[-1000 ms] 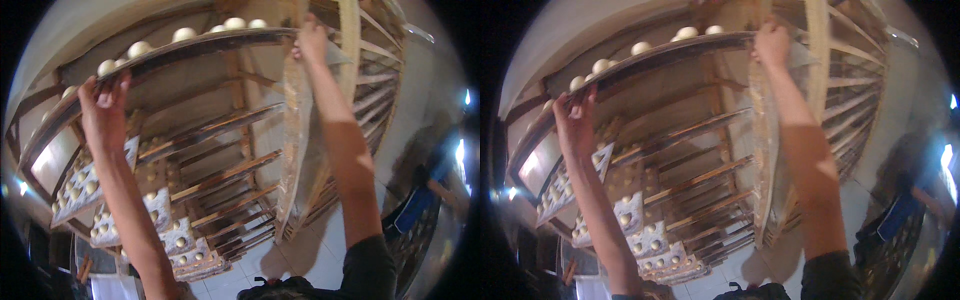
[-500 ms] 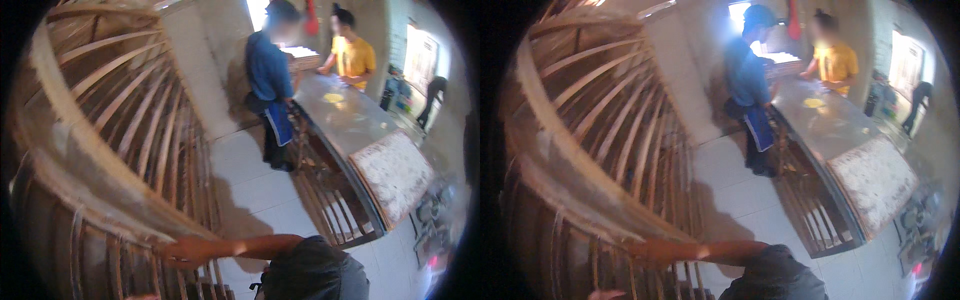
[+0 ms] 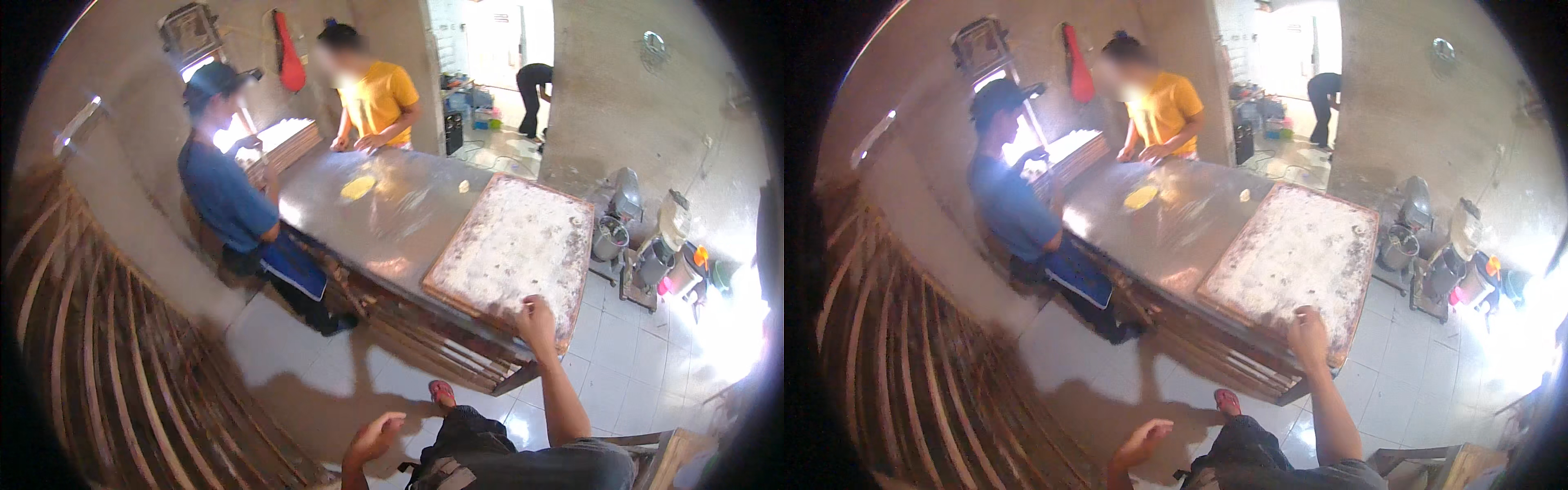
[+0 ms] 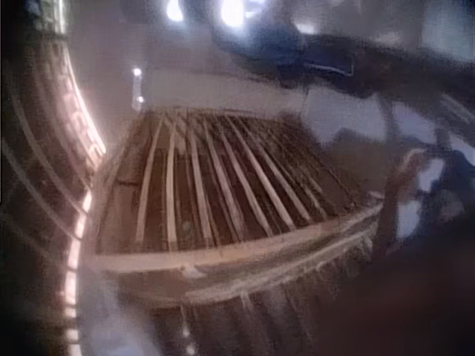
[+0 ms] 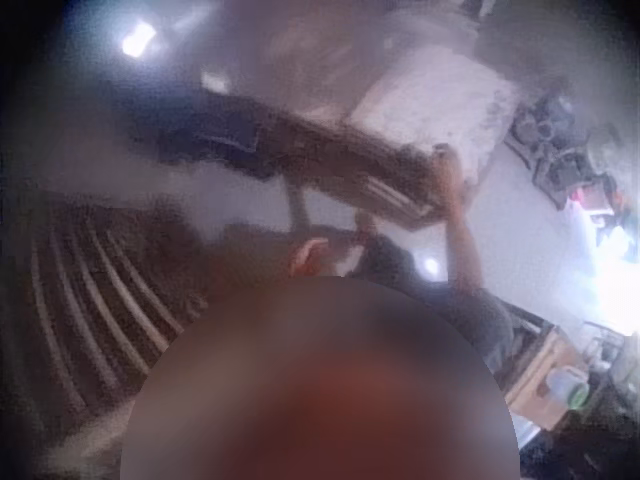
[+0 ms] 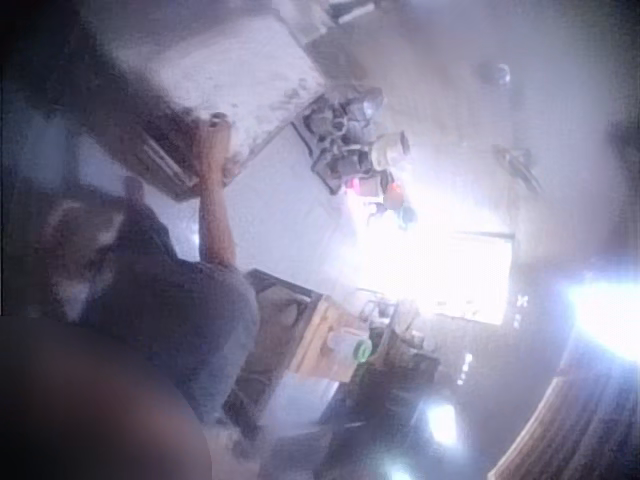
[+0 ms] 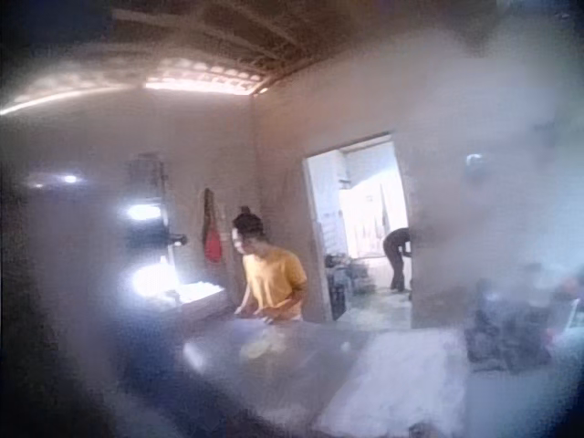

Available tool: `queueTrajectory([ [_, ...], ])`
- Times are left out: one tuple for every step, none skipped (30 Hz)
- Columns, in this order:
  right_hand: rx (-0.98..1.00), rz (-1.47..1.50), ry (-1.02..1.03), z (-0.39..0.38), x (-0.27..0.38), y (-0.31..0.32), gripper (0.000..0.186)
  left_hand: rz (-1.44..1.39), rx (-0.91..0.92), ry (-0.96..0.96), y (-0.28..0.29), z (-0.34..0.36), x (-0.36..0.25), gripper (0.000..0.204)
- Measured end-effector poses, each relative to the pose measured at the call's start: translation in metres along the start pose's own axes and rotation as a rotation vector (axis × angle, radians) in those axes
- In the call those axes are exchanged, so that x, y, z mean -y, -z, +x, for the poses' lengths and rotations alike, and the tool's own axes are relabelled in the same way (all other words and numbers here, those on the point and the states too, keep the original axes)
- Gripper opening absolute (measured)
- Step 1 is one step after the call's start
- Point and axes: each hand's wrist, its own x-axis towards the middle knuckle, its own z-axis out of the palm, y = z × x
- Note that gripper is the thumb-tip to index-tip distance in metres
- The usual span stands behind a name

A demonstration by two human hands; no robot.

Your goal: The person rolls small pieces of dough into balls and places them on a floured wooden board. They then lift the board and place it onto a multi-tiered wooden rack. The person continues to roll more dough balls and arrange them on the board.

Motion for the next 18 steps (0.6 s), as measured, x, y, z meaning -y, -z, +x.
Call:
queueTrajectory([
  [-0.044, -0.019, -0.061, 0.011, -0.008, 0.008, 0.023, -0.079, 0.026, -0.083, 0.013, 0.029, -0.004, 0.030],
  [-0.087, -0.047, -0.118, 0.023, -0.013, 0.017, 0.023, -0.166, 0.055, -0.169, 0.023, 0.062, -0.010, 0.030],
  [-0.163, -0.124, -0.162, 0.037, -0.034, 0.023, 0.026, -0.164, 0.071, -0.177, 0.028, 0.100, -0.023, 0.030],
  [-0.236, -0.197, -0.203, 0.048, -0.058, 0.027, 0.028, -0.162, 0.082, -0.184, 0.031, 0.139, -0.038, 0.029],
  [-0.309, -0.272, -0.248, 0.057, -0.077, 0.029, 0.031, -0.160, 0.094, -0.190, 0.034, 0.178, -0.056, 0.029],
  [-0.255, -0.310, -0.319, 0.064, -0.091, 0.028, 0.033, -0.104, 0.024, -0.232, 0.032, 0.212, -0.074, 0.029],
  [-0.199, -0.344, -0.389, 0.072, -0.103, 0.026, 0.036, -0.049, -0.051, -0.273, 0.029, 0.245, -0.092, 0.030],
  [-0.128, -0.396, -0.457, 0.073, -0.115, 0.026, 0.040, 0.126, -0.129, -0.301, 0.020, 0.278, -0.099, 0.030],
  [-0.161, -0.353, -0.456, 0.072, -0.119, 0.024, 0.042, 0.307, -0.215, -0.333, 0.015, 0.312, -0.105, 0.031],
  [-0.204, -0.301, -0.454, 0.069, -0.120, 0.021, 0.044, 0.493, -0.305, -0.375, 0.014, 0.339, -0.118, 0.032],
  [-0.254, -0.253, -0.456, 0.065, -0.119, 0.021, 0.046, 0.562, -0.367, -0.387, 0.012, 0.357, -0.135, 0.034],
  [-0.280, -0.266, -0.480, 0.063, -0.120, 0.020, 0.046, 0.631, -0.437, -0.400, 0.012, 0.371, -0.153, 0.037],
  [-0.305, -0.280, -0.505, 0.061, -0.120, 0.018, 0.046, 0.698, -0.507, -0.413, 0.011, 0.387, -0.171, 0.039],
  [-0.327, -0.295, -0.533, 0.059, -0.118, 0.016, 0.047, 0.642, -0.410, -0.395, 0.015, 0.407, -0.192, 0.041],
  [-0.335, -0.316, -0.557, 0.058, -0.113, 0.016, 0.047, 0.588, -0.308, -0.377, 0.021, 0.430, -0.215, 0.043],
  [-0.335, -0.336, -0.583, 0.055, -0.106, 0.015, 0.047, 0.538, -0.206, -0.352, 0.025, 0.448, -0.230, 0.045],
  [-0.332, -0.360, -0.609, 0.052, -0.101, 0.013, 0.046, 0.573, -0.171, -0.305, 0.025, 0.472, -0.233, 0.046],
  [-0.297, -0.358, -0.641, 0.054, -0.100, 0.008, 0.046, 0.609, -0.146, -0.257, 0.026, 0.504, -0.231, 0.047],
])
